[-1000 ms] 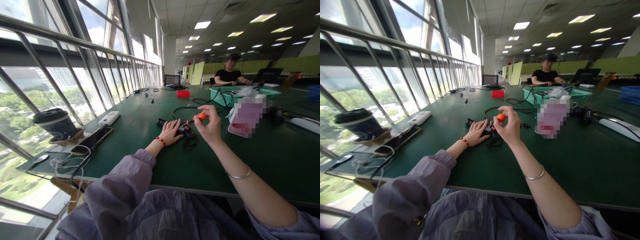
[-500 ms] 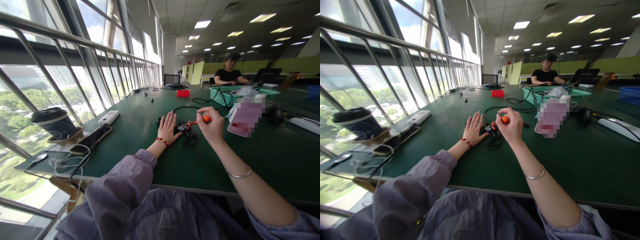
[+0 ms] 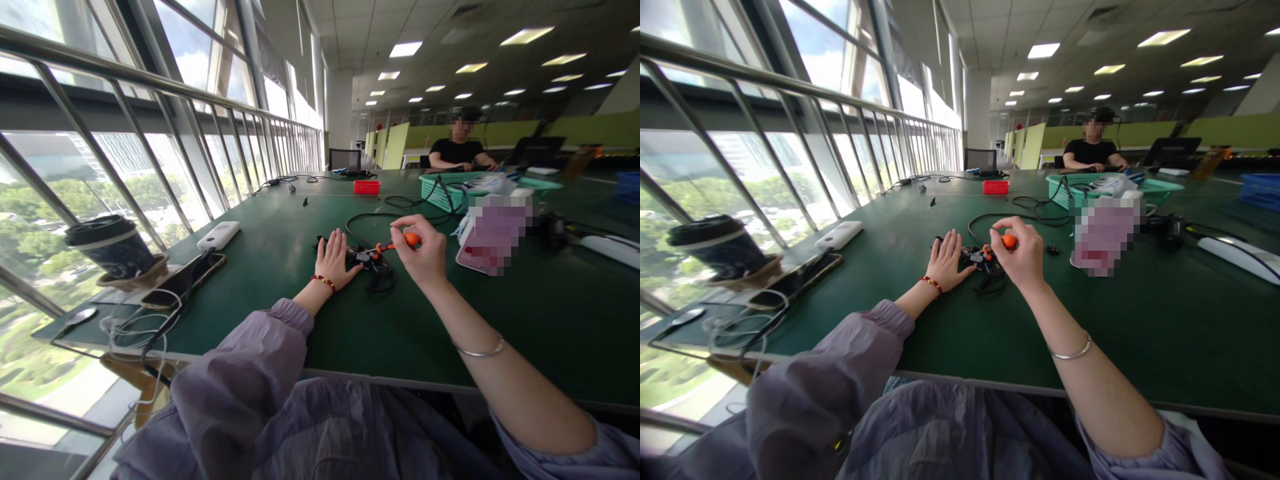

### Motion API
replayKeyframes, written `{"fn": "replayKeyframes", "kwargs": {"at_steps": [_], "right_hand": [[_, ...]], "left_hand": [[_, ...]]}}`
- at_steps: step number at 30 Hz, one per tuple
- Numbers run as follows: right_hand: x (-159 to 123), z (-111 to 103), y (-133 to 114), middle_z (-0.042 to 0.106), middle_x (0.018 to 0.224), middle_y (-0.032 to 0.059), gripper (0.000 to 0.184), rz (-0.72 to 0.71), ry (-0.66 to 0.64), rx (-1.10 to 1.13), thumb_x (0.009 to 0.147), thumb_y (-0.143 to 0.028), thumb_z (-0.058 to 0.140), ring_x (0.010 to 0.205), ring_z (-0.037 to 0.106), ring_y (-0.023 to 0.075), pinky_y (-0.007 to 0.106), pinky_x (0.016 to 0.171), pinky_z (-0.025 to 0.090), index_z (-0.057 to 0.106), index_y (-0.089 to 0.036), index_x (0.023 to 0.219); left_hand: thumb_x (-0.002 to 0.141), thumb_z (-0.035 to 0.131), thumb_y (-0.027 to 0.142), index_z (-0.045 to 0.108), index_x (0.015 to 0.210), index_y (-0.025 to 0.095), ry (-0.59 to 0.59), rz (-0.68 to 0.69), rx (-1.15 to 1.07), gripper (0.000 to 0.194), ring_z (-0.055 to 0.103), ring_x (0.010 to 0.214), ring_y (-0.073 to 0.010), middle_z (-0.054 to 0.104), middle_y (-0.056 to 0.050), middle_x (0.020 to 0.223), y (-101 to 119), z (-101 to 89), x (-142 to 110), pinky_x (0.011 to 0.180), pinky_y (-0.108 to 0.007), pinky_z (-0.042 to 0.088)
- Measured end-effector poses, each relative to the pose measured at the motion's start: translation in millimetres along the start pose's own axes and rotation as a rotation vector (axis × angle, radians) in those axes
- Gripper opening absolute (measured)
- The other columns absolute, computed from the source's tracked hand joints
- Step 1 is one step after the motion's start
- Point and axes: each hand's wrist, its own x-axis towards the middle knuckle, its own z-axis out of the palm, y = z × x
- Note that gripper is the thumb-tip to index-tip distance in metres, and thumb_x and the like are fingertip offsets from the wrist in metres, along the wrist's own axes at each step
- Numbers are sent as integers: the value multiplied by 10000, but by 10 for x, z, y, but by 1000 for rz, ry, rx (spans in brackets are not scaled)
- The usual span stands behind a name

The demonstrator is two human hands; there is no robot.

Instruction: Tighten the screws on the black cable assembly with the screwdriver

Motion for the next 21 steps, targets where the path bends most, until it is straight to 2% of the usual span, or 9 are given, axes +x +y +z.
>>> {"fn": "replayKeyframes", "kwargs": {"at_steps": [3, 6, 8, 10, 13, 15, 17, 19, 21], "right_hand": [[3, 9, 15, 536, 676, -19, 230, -48, 48, 31, 773, -302, 566, 647, 539, 156, 310, 672, 456, 555, -212, 984], [5, 22, 42, 569, 800, 14, 306, -90, 66, 75, 763, -280, 549, 740, 573, 171, 329, 717, 476, 527, -203, 1058], [5, 23, 46, 561, 739, -1, 257, -68, 62, 59, 767, -290, 559, 692, 565, 164, 321, 691, 474, 551, -209, 1011], [5, 17, 39, 552, 657, -13, 138, -32, 49, 13, 781, -316, 571, 638, 551, 157, 309, 655, 460, 584, -218, 877], [3, 9, 28, 538, 599, -18, 127, -7, 36, -20, 804, -343, 568, 610, 539, 154, 307, 644, 451, 591, -220, 786], [3, 12, 29, 529, 635, -21, 161, -18, 54, 3, 797, -330, 575, 627, 538, 154, 318, 671, 464, 594, -216, 908], [3, 23, 37, 544, 724, -6, 276, -51, 69, 46, 787, -299, 569, 691, 555, 162, 337, 719, 478, 557, -208, 1048], [4, 35, 45, 563, 818, 19, 331, -90, 74, 86, 785, -273, 552, 765, 571, 169, 354, 765, 482, 524, -203, 1107], [4, 41, 49, 563, 815, 18, 332, -84, 88, 94, 784, -270, 553, 756, 568, 165, 349, 756, 483, 522, -202, 1107]], "left_hand": [[864, 426, 596, 160, 1508, 135, -124, -65, -67, 835, 156, 1449, -268, 139, -122, 1577, -10, 4, 17, 1177, -485, 134], [862, 445, 595, 198, 1498, 153, -149, -63, -86, 812, 207, 1431, -282, 185, -127, 1569, -22, -18, 26, 1174, -483, 148], [861, 462, 581, 220, 1490, 150, -146, -63, -92, 800, 233, 1419, -289, 206, -131, 1562, -26, -38, 23, 1169, -472, 172], [860, 481, 562, 232, 1486, 142, -145, -65, -100, 793, 256, 1406, -295, 217, -132, 1558, -27, -56, 15, 1159, -451, 211], [860, 498, 541, 240, 1482, 136, -152, -65, -116, 786, 274, 1394, -300, 231, -132, 1553, -29, -72, 7, 1143, -433, 251], [860, 500, 538, 241, 1480, 145, -158, -62, -129, 778, 269, 1396, -301, 232, -130, 1553, -33, -75, 7, 1133, -435, 268], [860, 502, 534, 239, 1479, 153, -163, -60, -139, 773, 263, 1398, -301, 230, -128, 1553, -39, -75, 11, 1123, -437, 286], [861, 505, 532, 235, 1480, 149, -168, -59, -145, 776, 260, 1398, -301, 226, -129, 1554, -44, -76, 13, 1117, -437, 300], [862, 507, 531, 237, 1480, 143, -173, -59, -147, 779, 260, 1397, -302, 223, -129, 1555, -47, -81, 11, 1115, -437, 306]]}}
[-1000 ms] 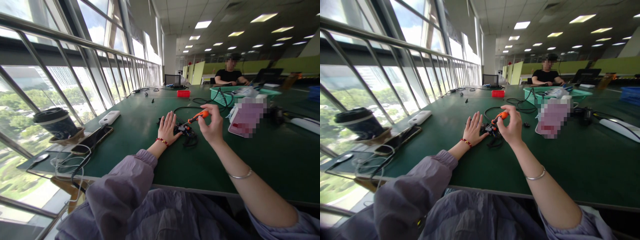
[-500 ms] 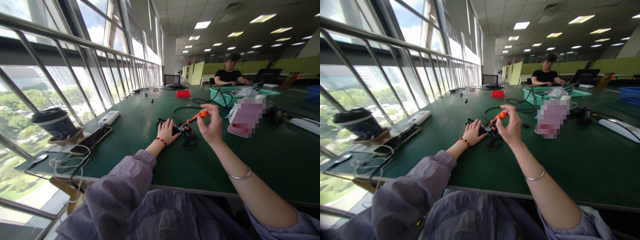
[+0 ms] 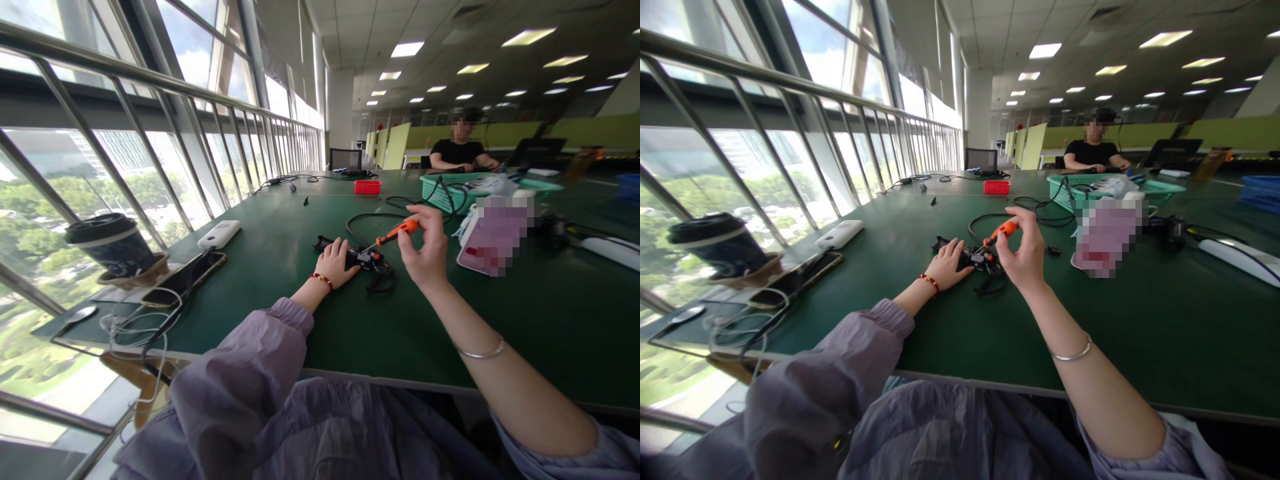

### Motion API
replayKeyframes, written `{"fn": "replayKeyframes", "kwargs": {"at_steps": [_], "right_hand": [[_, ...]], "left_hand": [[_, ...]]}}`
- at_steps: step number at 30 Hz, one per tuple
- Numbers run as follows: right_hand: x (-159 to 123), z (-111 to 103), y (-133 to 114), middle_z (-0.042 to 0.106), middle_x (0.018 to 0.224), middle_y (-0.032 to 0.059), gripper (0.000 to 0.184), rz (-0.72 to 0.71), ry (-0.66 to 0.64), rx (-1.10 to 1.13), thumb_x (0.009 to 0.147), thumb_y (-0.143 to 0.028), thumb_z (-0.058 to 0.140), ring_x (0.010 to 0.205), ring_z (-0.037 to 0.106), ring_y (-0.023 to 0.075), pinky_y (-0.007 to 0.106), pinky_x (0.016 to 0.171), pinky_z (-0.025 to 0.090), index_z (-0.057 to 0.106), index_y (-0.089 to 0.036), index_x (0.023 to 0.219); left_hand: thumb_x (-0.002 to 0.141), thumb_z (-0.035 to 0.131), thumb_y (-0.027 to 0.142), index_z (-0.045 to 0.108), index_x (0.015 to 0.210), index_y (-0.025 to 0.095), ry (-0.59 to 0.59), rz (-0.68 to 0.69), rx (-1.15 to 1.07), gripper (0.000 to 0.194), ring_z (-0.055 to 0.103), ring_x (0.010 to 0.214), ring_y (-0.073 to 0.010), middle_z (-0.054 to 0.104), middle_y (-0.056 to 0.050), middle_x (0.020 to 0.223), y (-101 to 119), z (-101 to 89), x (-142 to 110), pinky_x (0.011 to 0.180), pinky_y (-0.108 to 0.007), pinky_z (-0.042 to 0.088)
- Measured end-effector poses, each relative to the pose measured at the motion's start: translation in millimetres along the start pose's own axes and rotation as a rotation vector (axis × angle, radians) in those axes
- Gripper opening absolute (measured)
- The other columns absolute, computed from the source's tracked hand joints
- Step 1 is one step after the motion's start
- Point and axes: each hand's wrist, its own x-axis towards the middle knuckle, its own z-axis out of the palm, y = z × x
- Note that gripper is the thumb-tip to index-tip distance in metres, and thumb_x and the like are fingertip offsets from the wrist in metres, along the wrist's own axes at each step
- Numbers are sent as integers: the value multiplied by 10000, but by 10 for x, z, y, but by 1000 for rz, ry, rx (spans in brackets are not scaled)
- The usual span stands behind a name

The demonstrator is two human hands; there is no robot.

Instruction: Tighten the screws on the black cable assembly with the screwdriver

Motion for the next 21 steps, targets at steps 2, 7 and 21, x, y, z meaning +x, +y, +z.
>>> {"fn": "replayKeyframes", "kwargs": {"at_steps": [2, 7, 21], "right_hand": [[-2, -3, 1, 552, 733, -4, 267, 60, 6, -28, 785, -293, 576, 671, 549, 151, 324, 683, 479, 554, -206, 1036], [-7, -16, 3, 556, 641, -14, 143, 134, -19, -100, 780, -347, 610, 620, 546, 149, 301, 627, 468, 595, -216, 834], [3, -32, -35, 545, 654, -22, 188, 106, -33, -87, 770, -340, 615, 632, 549, 150, 305, 642, 473, 581, -220, 910]], "left_hand": [[864, 506, 529, 241, 1479, 139, -2, -1, 1, 775, 260, 1397, -303, 222, -128, 1555, 1, -8, -7, 1115, -435, 306], [870, 501, 513, 216, 1489, 163, -8, -4, 10, 767, 267, 1394, -301, 223, -120, 1556, 14, -39, -24, 1113, -436, 303], [907, 460, 355, 175, 1502, 201, -19, 33, 65, 677, 361, 1348, -293, 251, -112, 1547, -28, -61, 15, 1064, -425, 374]]}}
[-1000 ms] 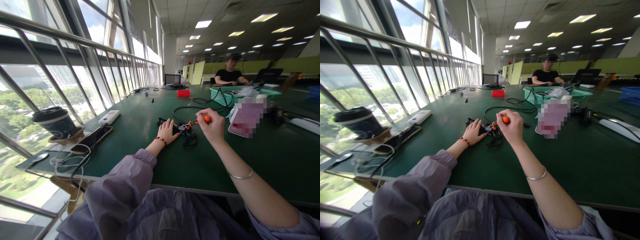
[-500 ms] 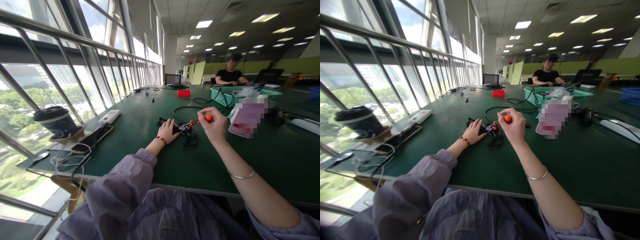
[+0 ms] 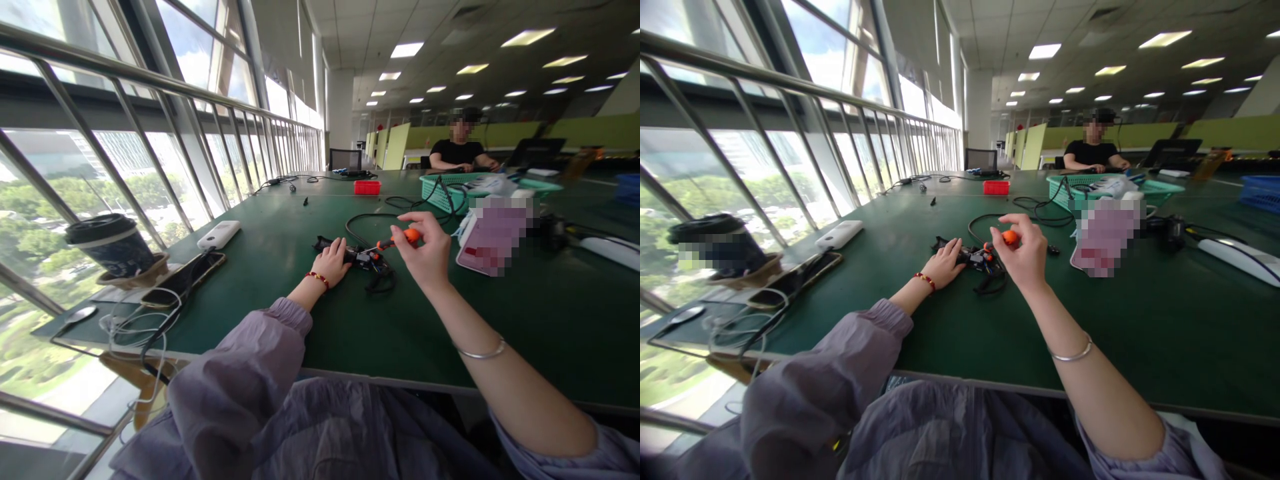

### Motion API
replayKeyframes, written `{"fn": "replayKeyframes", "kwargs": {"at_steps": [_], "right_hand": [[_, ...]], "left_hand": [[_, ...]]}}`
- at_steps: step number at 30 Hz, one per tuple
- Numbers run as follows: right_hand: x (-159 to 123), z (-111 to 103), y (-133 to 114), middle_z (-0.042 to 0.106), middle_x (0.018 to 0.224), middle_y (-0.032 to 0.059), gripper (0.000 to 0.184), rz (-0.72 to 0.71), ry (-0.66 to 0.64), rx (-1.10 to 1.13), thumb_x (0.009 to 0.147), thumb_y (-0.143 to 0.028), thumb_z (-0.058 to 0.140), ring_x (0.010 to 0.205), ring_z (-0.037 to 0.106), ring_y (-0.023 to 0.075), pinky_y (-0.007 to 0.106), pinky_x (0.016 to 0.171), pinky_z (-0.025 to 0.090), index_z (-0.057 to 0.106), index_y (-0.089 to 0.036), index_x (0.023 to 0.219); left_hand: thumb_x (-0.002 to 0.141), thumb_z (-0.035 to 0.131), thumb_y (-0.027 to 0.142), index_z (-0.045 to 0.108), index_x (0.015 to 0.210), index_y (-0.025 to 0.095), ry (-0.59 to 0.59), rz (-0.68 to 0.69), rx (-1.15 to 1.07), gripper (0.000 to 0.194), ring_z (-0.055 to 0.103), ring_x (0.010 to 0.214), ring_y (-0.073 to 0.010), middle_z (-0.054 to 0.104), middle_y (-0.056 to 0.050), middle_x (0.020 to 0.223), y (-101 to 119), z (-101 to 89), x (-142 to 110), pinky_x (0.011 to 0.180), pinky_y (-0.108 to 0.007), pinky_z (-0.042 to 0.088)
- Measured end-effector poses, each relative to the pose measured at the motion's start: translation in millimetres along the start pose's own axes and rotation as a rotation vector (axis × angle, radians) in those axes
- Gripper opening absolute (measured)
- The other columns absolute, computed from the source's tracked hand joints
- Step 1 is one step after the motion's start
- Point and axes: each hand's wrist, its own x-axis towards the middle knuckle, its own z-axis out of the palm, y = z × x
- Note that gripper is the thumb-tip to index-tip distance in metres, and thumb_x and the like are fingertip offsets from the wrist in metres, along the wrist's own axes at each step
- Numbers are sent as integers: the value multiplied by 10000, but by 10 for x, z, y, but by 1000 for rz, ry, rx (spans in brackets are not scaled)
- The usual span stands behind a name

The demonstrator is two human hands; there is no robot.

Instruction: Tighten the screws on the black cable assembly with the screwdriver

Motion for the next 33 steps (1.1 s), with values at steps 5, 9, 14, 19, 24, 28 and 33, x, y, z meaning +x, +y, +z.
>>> {"fn": "replayKeyframes", "kwargs": {"at_steps": [5, 9, 14, 19, 24, 28, 33], "right_hand": [[4, 13, 14, 578, 847, 25, 364, -105, 20, 62, 747, -249, 565, 787, 580, 178, 367, 782, 488, 528, -200, 1106], [1, 8, 10, 563, 704, -2, 210, -60, -4, 12, 753, -278, 592, 697, 565, 177, 348, 709, 478, 585, -215, 954], [2, 3, -18, 522, 594, -30, 142, -21, -4, -27, 768, -326, 615, 632, 544, 166, 335, 677, 463, 595, -229, 870], [-1, 28, 20, 594, 860, 28, 379, -112, 20, 67, 759, -254, 575, 797, 583, 185, 383, 792, 479, 518, -202, 1130], [-4, 23, 12, 565, 690, -11, 221, -28, 23, 7, 770, -326, 605, 678, 555, 167, 346, 715, 473, 590, -219, 962], [3, 2, -25, 515, 577, -23, 161, -9, 16, -41, 763, -377, 633, 645, 539, 171, 333, 679, 464, 608, -228, 818], [6, 21, -26, 584, 809, 17, 329, -102, 14, 90, 776, -285, 598, 732, 581, 167, 370, 763, 499, 535, -206, 1089]], "left_hand": [[903, 464, 314, 178, 1500, 204, -4, 9, 19, 671, 372, 1342, -287, 256, -113, 1544, 1, -17, -3, 1060, -417, 376], [907, 458, 335, 199, 1495, 198, -6, 3, 27, 657, 374, 1341, -285, 250, -101, 1550, 12, -23, -8, 1075, -422, 352], [905, 452, 353, 222, 1493, 167, 7, 7, 44, 657, 389, 1325, -281, 258, -92, 1550, 20, -17, -12, 1093, -415, 331], [890, 461, 397, 241, 1494, 172, 102, -27, 114, 681, 278, 1396, -287, 232, -100, 1559, 15, 30, -42, 1169, -454, 164], [862, 470, 486, 162, 1511, 128, 142, -2, 124, 803, 75, 1460, -282, 104, -131, 1583, -101, 62, -18, 1178, -500, 20], [877, 434, 487, 130, 1515, 148, 85, 99, 77, 784, 127, 1451, -263, 236, -107, 1557, -215, 39, 47, 1180, -478, 14], [857, 482, 511, 156, 1504, 109, 79, 131, 19, 829, 272, 1382, -257, 454, -120, 1421, -286, 21, 105, 1177, -430, 64]]}}
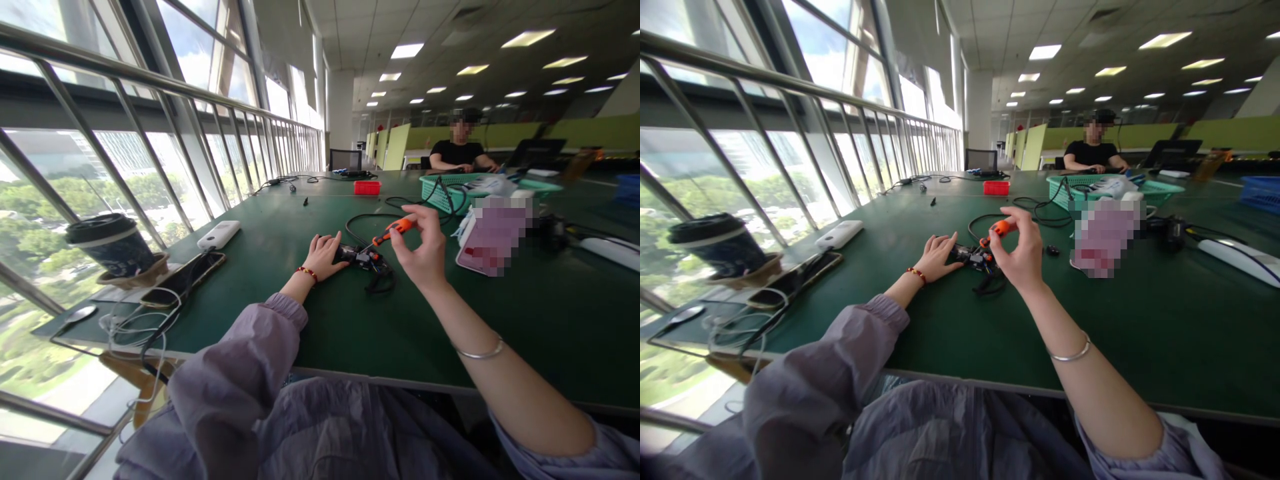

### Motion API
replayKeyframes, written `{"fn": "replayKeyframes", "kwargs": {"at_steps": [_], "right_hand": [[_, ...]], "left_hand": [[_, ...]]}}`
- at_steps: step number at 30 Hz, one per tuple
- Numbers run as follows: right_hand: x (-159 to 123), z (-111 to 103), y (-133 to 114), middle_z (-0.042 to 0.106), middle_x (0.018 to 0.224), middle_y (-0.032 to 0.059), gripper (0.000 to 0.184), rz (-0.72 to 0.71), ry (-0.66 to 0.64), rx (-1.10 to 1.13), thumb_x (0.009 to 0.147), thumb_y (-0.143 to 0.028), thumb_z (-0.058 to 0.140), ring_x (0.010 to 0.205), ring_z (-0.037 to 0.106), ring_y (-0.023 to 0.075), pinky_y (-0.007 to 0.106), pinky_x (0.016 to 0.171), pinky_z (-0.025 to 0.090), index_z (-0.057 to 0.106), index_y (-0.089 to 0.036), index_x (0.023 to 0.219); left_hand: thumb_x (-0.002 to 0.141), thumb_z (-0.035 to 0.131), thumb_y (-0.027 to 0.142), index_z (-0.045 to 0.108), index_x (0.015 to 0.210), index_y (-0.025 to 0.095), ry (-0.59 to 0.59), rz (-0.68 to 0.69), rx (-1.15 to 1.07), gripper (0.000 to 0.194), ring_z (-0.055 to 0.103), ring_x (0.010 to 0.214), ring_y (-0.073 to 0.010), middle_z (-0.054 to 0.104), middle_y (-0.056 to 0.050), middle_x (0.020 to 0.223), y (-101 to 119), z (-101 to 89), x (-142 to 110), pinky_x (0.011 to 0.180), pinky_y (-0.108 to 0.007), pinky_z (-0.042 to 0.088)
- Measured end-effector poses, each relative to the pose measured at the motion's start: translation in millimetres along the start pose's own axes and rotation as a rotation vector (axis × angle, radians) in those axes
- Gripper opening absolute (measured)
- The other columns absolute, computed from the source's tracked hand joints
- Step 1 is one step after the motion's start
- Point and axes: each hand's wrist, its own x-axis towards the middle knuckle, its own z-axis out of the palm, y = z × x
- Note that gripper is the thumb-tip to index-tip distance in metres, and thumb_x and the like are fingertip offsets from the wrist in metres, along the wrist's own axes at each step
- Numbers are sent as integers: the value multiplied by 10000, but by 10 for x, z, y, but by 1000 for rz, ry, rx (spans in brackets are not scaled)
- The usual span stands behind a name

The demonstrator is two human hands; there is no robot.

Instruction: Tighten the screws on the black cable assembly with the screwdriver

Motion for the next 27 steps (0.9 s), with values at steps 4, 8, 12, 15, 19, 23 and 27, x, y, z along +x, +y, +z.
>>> {"fn": "replayKeyframes", "kwargs": {"at_steps": [4, 8, 12, 15, 19, 23, 27], "right_hand": [[-1, 11, 7, 570, 792, 9, 332, 37, -12, 40, 784, -304, 592, 706, 580, 160, 339, 688, 510, 521, -210, 1095], [0, -11, -1, 534, 625, -15, 151, 98, 13, -106, 760, -355, 635, 704, 558, 182, 333, 679, 489, 590, -239, 845], [-7, -18, 6, 580, 714, 1, 201, 50, 26, -123, 758, -313, 624, 731, 562, 185, 366, 752, 490, 595, -240, 943], [-17, -3, 24, 596, 816, 16, 330, 1, -1, -75, 758, -262, 596, 777, 578, 187, 397, 819, 482, 552, -225, 1082], [-13, 4, 25, 587, 775, 9, 257, 21, 4, -85, 759, -287, 613, 747, 564, 184, 380, 776, 487, 579, -229, 1007], [-1, -10, 5, 572, 667, 4, 106, 83, 23, -128, 758, -324, 632, 760, 557, 199, 344, 705, 481, 599, -241, 815], [-7, -9, 12, 579, 749, 5, 301, 43, 12, -87, 750, -275, 620, 735, 564, 182, 380, 768, 483, 571, -216, 1041]], "left_hand": [[841, 508, 530, 127, 1511, 144, 39, -1, 7, 862, 341, 1314, -266, 503, -112, 1350, -7, -1, 7, 1154, -437, 120], [832, 502, 574, 187, 1502, 166, 58, -1, 52, 846, 381, 1249, -290, 517, -122, 1298, 13, -11, -5, 1108, -435, 197], [837, 482, 588, 176, 1504, 150, 39, -43, 51, 855, 387, 1237, -295, 491, -134, 1316, 43, 0, -15, 1080, -414, 242], [853, 466, 562, 153, 1509, 152, 9, -61, 28, 834, 363, 1270, -291, 466, -129, 1351, 54, 23, -17, 1105, -429, 203], [854, 472, 530, 163, 1506, 157, -14, -69, 7, 812, 332, 1303, -292, 450, -125, 1372, 51, 34, -21, 1129, -450, 149], [855, 472, 506, 179, 1501, 157, -13, -71, 8, 790, 336, 1300, -294, 451, -127, 1371, 53, 16, -26, 1115, -442, 183], [852, 477, 486, 186, 1498, 154, -26, -70, 0, 783, 337, 1302, -294, 451, -126, 1377, 60, -11, -30, 1108, -435, 195]]}}
